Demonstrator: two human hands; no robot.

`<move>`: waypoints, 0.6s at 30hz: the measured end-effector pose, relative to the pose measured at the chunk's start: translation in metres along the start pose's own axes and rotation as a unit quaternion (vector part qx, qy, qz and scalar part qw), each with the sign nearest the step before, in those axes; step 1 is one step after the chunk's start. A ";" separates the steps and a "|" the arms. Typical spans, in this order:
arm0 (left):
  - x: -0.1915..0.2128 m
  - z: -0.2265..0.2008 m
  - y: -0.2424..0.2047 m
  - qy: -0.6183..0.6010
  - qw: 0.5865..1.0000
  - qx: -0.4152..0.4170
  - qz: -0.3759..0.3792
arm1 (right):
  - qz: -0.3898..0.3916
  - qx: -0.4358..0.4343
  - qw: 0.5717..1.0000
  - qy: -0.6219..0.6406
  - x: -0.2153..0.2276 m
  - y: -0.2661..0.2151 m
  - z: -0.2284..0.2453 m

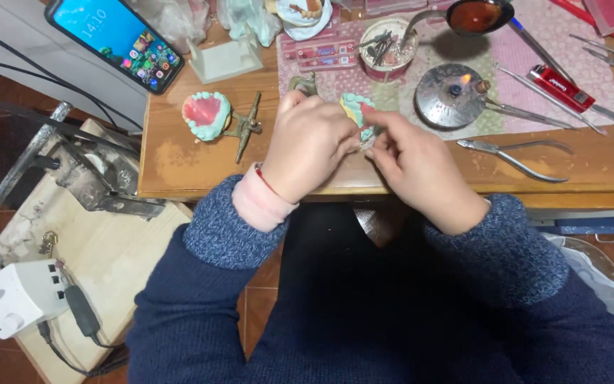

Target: The person works on a dental mold, using a metal tool to shape and smooth the material. They then open a drawer to retrieve a wire and a red-handled tool, using the tool to bend the wire. Finally, they use pliers to cut and adjust the wire on the dental mold.

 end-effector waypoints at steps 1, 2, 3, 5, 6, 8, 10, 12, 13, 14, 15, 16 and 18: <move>-0.004 0.004 0.003 0.005 1.000 -0.005 0.008 | -0.006 0.020 1.000 0.003 -0.002 0.002 -0.002; -0.005 0.004 0.004 0.005 1.000 -0.005 0.010 | -0.006 0.018 1.000 0.004 -0.004 0.002 -0.003; -0.006 0.005 0.004 0.008 1.000 -0.002 0.016 | -0.014 0.010 1.000 0.005 -0.006 0.002 -0.006; -0.008 0.006 0.003 0.010 1.000 0.004 0.023 | -0.020 0.000 1.000 0.004 -0.010 0.002 -0.011; -0.009 0.006 0.003 0.013 1.000 0.006 0.021 | -0.024 -0.001 1.000 0.002 -0.011 0.003 -0.014; -0.010 0.007 0.002 0.018 1.000 0.009 0.019 | -0.027 0.000 1.000 0.001 -0.014 0.003 -0.015; -0.011 0.008 0.000 0.017 1.000 0.017 0.008 | -0.044 -0.017 0.999 -0.007 -0.016 0.003 -0.014; -0.011 0.007 -0.001 0.018 1.000 0.021 0.005 | -0.052 0.010 0.998 -0.029 -0.017 0.003 -0.013; -0.011 0.007 -0.001 0.019 1.000 0.024 0.002 | -0.062 0.036 0.996 -0.052 -0.017 0.003 -0.013; -0.010 0.006 0.000 0.018 1.000 0.024 0.003 | -0.062 0.035 0.996 -0.052 -0.018 0.003 -0.012; -0.010 0.005 0.001 0.018 0.999 0.026 0.001 | -0.063 0.035 0.996 -0.060 -0.018 0.002 -0.011; -0.010 0.004 0.001 0.019 0.999 0.028 -0.001 | -0.064 0.035 0.995 -0.067 -0.018 0.002 -0.010; -0.009 0.002 0.000 0.021 0.999 0.028 -0.004 | -0.072 0.061 0.993 -0.077 -0.020 0.000 -0.012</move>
Point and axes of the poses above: each hand's wrist, its own y-axis towards the middle knuckle, its own x-axis out of the back of the hand, z = x × y, the point moved 2 cm from there along y, towards the middle knuckle, and after that the axes turned 11 degrees about -z, right-handed, at the moved point
